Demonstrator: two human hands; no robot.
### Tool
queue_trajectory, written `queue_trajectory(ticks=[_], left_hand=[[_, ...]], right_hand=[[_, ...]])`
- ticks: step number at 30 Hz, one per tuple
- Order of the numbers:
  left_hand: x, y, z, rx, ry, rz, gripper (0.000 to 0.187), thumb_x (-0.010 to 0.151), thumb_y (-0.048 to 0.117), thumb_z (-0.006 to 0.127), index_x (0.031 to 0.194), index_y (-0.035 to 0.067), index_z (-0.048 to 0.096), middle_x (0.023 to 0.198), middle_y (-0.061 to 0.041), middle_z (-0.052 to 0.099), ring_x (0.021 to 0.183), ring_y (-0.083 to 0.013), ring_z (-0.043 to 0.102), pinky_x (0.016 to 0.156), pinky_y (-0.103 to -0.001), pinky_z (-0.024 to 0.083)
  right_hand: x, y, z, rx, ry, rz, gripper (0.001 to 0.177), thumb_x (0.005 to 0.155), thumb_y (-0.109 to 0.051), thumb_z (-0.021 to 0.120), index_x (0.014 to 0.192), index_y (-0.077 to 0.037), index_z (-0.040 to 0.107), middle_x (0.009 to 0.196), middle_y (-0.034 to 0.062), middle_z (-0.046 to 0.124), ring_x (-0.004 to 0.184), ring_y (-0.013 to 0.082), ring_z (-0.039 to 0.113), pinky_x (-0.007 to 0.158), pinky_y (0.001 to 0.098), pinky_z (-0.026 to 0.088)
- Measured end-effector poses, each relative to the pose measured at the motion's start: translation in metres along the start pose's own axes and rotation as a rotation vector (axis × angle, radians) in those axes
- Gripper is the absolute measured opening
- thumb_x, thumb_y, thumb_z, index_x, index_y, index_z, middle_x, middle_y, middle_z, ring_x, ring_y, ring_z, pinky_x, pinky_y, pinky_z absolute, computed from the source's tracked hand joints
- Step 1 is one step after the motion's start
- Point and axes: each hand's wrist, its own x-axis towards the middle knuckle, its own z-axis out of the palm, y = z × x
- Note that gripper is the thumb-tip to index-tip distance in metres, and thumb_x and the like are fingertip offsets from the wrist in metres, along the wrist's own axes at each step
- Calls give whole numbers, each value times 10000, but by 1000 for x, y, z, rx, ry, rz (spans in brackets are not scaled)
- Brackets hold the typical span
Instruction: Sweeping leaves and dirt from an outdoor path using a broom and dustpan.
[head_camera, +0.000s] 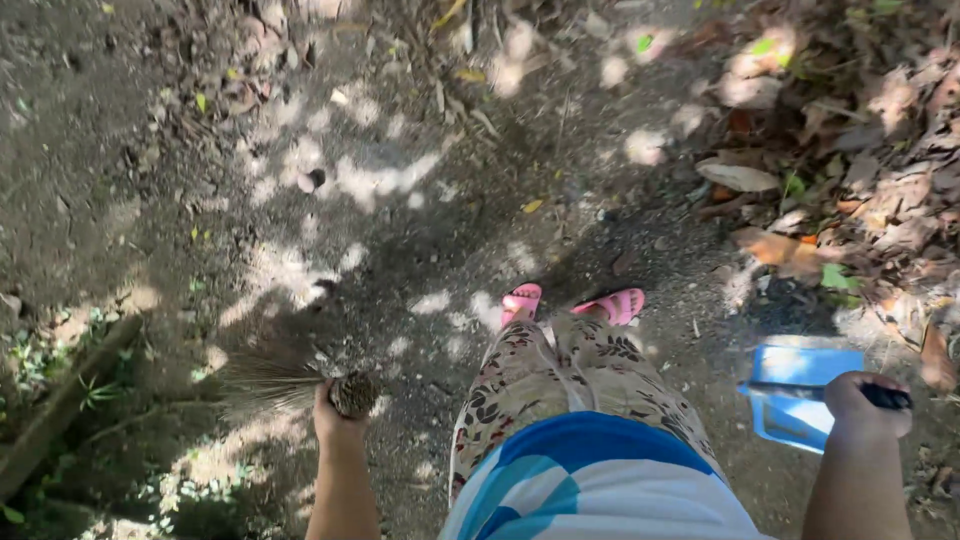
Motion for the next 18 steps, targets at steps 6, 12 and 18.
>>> queue_trajectory(ticks=[6,12,18], left_hand=[[57,5,47,-43,66,55,290,986,322,501,1142,107,618,1156,-119,697,1076,-309,728,905,-551,580],[50,-23,215,-23,143,178,444,843,225,770,1103,-70,563,1147,-181,680,1011,-391,713,840,-577,605],[-2,-138,384,365,50,116,586,743,96,858,1098,32,396,1156,-213,605,985,-403,701,790,-618,655]], right_hand=[[12,-76,-40,-146,-273,-49,462,997,-420,478,880,-3,641,761,118,711,622,262,686,631,351,599],[-11,-153,-77,-77,-254,-87,369,1050,-282,471,836,-39,650,766,86,720,651,230,692,612,326,619],[-60,-209,-152,-22,-402,87,271,1033,-235,512,786,-122,516,717,21,627,627,170,640,625,281,570]])
